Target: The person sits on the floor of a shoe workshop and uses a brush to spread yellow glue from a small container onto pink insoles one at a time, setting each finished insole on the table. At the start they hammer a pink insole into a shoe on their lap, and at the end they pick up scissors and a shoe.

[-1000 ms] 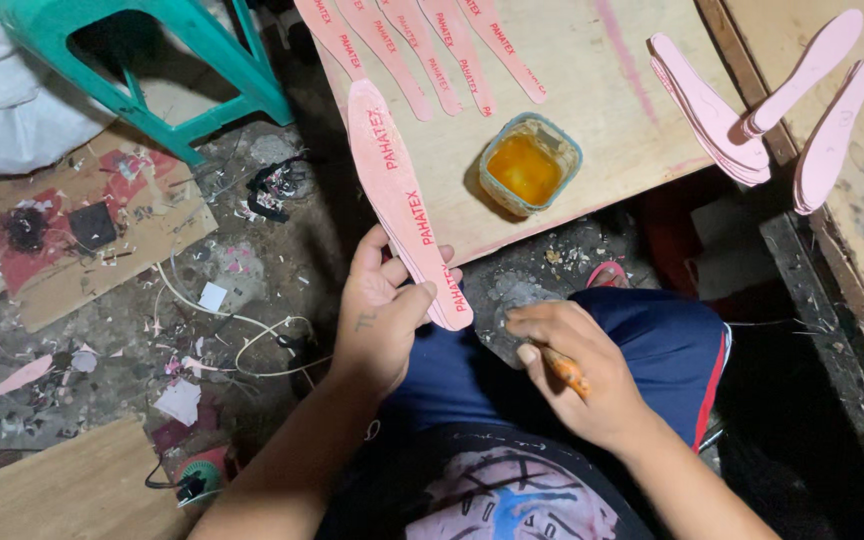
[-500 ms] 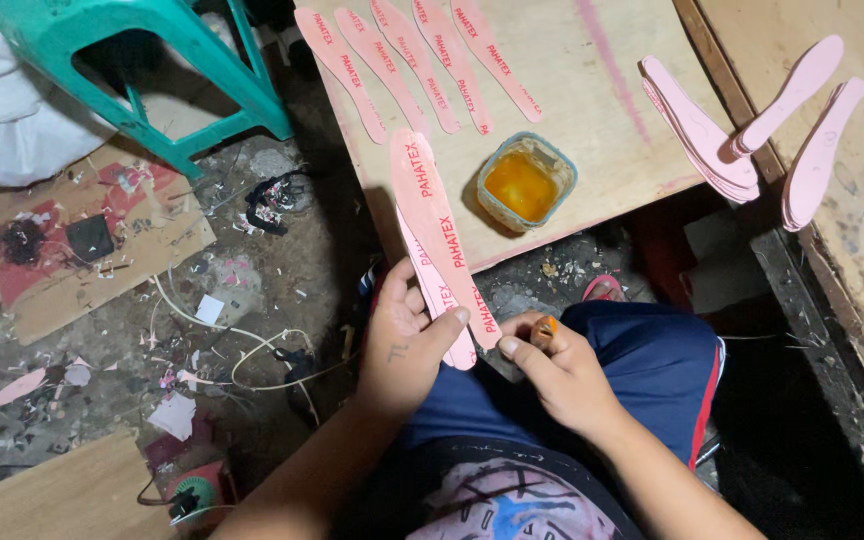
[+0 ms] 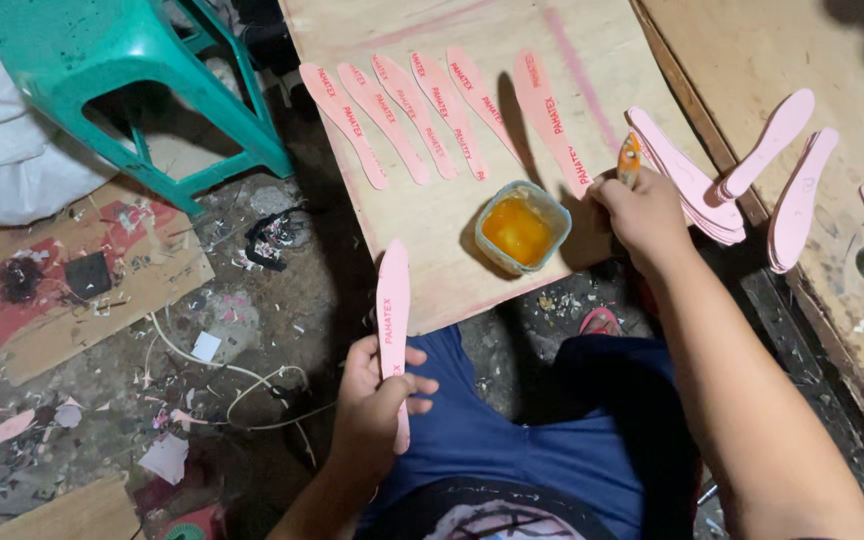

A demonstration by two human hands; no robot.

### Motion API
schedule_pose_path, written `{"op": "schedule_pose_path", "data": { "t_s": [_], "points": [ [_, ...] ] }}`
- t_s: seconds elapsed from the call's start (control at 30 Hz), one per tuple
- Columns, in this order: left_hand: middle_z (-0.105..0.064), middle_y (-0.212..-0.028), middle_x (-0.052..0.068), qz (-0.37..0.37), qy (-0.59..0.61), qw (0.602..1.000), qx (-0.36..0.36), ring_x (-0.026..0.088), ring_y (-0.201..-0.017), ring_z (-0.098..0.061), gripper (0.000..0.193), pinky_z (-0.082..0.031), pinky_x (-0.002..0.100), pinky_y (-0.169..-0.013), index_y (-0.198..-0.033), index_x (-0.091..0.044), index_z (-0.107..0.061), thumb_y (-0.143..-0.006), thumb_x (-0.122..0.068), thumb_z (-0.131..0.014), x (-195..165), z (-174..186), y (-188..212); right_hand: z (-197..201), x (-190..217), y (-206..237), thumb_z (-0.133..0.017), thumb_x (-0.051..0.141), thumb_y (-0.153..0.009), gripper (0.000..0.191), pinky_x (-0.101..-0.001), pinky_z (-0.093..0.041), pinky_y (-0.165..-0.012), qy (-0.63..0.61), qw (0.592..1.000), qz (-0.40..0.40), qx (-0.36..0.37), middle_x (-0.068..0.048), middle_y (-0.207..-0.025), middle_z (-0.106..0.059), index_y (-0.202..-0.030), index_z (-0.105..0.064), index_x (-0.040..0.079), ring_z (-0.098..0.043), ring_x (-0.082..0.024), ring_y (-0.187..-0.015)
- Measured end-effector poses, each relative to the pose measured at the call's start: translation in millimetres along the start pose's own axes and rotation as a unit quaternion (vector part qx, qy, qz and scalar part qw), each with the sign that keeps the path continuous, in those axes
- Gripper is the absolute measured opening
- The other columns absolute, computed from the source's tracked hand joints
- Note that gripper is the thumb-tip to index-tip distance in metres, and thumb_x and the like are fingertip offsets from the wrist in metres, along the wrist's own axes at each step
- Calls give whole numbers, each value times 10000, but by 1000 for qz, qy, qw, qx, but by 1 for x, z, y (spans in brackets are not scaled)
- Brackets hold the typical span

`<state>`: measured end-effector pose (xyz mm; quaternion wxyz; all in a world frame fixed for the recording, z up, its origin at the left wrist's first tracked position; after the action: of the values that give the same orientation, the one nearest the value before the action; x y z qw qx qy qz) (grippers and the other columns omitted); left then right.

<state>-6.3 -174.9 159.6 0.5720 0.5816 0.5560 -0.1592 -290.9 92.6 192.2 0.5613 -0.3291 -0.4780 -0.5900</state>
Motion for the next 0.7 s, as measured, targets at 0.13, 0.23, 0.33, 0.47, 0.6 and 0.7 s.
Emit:
{"op": "schedule_pose_path", "data": {
  "t_s": [0.13, 0.23, 0.33, 0.47, 0.6, 0.7],
  "points": [
    [-661, -1029, 114, 59, -41, 996, -43, 184, -745, -673, 399, -552, 321, -626, -1198, -3, -537, -807, 34, -471, 4, 18, 1, -7, -12, -50, -649, 111, -877, 127, -326, -445, -471, 16, 996, -84, 10, -86, -628, -636, -806, -682, 11, -574, -176, -494],
    [-657, -979, 121, 67, -26, 996, -49, 185, -706, -655, 365, -532, 317, -598, -1149, -14, -578, -799, 58, -504, 6, 25, -1, -11, -20, -67, -684, 118, -859, 129, -333, -438, -463, 38, 990, -134, 0, -87, -638, -632, -789, -675, 10, -573, -186, -491],
    [-691, -924, 106, 40, -12, 998, -45, 168, -714, -675, 284, -549, 302, -624, -1102, 0, -602, -828, 39, -538, 4, 27, -1, -19, -15, -80, -723, 103, -843, 131, -330, -438, -480, 66, 993, -100, 12, -93, -662, -637, -795, -681, -12, -577, -176, -510],
    [-700, -778, 138, 27, -52, 998, -35, 133, -536, -575, 233, -486, 264, -515, -1086, -14, -616, -855, 5, -594, 1, 20, -1, -25, -11, -93, -680, 117, -866, 134, -343, -481, -522, 133, 988, -75, -1, -99, -708, -676, -838, -713, -10, -615, -180, -554],
    [-663, -704, 122, 31, -83, 995, -44, 120, -381, -474, 261, -387, 263, -353, -1064, -32, -594, -807, 13, -613, -8, 12, 2, -22, 6, -93, -659, 191, -914, 203, -401, -507, -658, 279, 959, 40, -44, -140, -770, -686, -938, -737, 5, -647, -260, -699],
    [-644, -674, 133, 31, -100, 994, -28, 132, -374, -460, 174, -369, 276, -338, -1008, -9, -600, -836, -18, -574, -13, 8, 4, -16, 16, -76, -701, 252, -918, 268, -433, -507, -762, 318, 944, 67, -52, -184, -856, -696, -1003, -715, -2, -658, -307, -812]
  ]
}}
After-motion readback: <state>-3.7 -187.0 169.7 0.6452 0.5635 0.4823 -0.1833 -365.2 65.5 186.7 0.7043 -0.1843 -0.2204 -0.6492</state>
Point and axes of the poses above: each hand's wrist, its own y-axis away from the middle knuckle, its own z-axis out of the back of the hand, x = y × z, the point moved 7 cm from there along -y, towards the middle knuckle
